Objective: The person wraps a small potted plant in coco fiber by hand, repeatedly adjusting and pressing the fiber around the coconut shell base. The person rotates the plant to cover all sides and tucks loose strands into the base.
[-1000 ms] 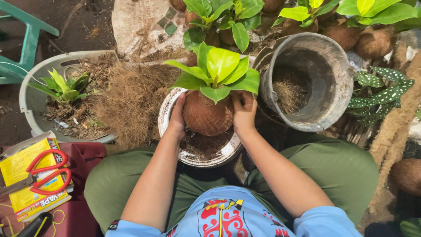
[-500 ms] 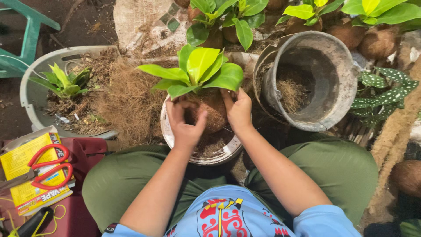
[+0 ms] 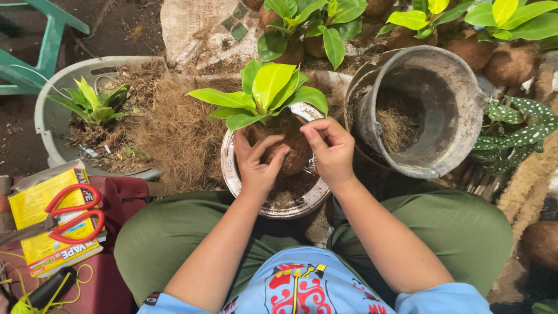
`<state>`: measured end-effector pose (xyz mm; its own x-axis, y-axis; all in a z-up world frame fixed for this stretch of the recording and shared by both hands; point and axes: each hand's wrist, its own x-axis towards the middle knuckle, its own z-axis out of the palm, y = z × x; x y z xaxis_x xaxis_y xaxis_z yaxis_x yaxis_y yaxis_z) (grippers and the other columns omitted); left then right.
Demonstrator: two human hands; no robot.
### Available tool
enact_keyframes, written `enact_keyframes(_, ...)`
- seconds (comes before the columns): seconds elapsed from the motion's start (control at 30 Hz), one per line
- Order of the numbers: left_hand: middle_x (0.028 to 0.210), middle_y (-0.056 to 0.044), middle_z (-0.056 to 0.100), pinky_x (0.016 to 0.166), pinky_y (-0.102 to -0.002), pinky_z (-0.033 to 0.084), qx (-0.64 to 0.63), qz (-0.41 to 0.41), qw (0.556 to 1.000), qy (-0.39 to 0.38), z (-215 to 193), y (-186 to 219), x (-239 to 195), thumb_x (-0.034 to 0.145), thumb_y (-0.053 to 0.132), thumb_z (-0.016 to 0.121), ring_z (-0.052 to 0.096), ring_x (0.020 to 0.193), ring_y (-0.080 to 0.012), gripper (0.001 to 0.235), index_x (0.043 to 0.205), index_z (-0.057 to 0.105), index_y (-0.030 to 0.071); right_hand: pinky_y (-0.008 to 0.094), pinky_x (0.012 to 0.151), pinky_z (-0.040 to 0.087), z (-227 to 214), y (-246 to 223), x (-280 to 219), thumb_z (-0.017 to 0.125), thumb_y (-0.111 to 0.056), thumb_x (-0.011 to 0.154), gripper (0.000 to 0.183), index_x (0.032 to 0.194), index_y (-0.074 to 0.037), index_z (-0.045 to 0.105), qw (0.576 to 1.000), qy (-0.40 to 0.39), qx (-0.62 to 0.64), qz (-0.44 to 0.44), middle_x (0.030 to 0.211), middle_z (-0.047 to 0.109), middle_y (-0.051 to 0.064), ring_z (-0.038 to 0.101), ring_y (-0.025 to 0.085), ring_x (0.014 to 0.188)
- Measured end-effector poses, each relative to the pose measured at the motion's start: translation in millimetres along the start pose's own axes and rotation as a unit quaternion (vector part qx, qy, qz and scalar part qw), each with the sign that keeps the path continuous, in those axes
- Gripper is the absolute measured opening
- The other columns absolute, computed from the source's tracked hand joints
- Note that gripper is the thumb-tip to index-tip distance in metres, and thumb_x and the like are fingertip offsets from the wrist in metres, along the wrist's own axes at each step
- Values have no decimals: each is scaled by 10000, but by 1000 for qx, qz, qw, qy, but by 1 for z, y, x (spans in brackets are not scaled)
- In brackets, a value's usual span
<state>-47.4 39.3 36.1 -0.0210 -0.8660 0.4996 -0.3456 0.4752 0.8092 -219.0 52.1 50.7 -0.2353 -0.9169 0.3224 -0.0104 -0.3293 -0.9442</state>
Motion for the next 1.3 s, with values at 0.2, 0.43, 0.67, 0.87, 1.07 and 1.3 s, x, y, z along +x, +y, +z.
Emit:
enact_keyframes(0.2,1366,-153,537,1213,-455,367,-53,-12,998,20,2,-3,0,777,113,890,501,1383,-359,199,951,795,118,193,597,340,-2,-11,13,708,-77,1017,65,983,-21,712,997,5,-71,19,739,562,-90,428,-1,659)
enact_keyframes(0.43,1405,-181,546,1239,-451,355,-75,-27,997,4,0,-19,-6,811,83,857,517,1405,-347,159,949,780,72,232,593,388,-18,9,37,771,-126,963,130,1055,-34,771,970,26,-241,15,740,575,-4,466,38,651)
enact_keyframes(0.67,1520,-207,476,1251,-454,332,-79,-42,996,24,3,-34,-5,859,82,828,468,1455,-367,139,979,762,66,261,585,437,-22,62,42,774,-226,937,176,1035,-80,773,951,-6,-252,176,725,671,27,541,76,637)
enact_keyframes(0.87,1592,-193,455,1178,-418,409,-241,-194,949,63,-7,-75,18,925,95,760,495,1428,-322,69,974,720,69,284,570,441,-16,90,41,706,-269,961,179,1013,-112,776,953,-26,-260,153,693,680,8,555,84,597)
enact_keyframes(1.07,1638,-218,401,1194,-380,369,-358,-245,896,97,-17,-109,24,935,80,756,459,1459,-258,61,982,718,82,335,538,420,0,94,46,711,-293,938,160,979,-159,787,926,-20,-327,189,627,623,36,535,152,538)
enact_keyframes(1.3,1584,-183,461,1247,-406,275,-304,-204,930,27,-22,-101,14,919,65,775,416,1485,-279,83,946,698,83,355,543,441,6,102,69,752,-373,903,203,959,-183,794,918,3,-341,201,626,634,35,571,170,550)
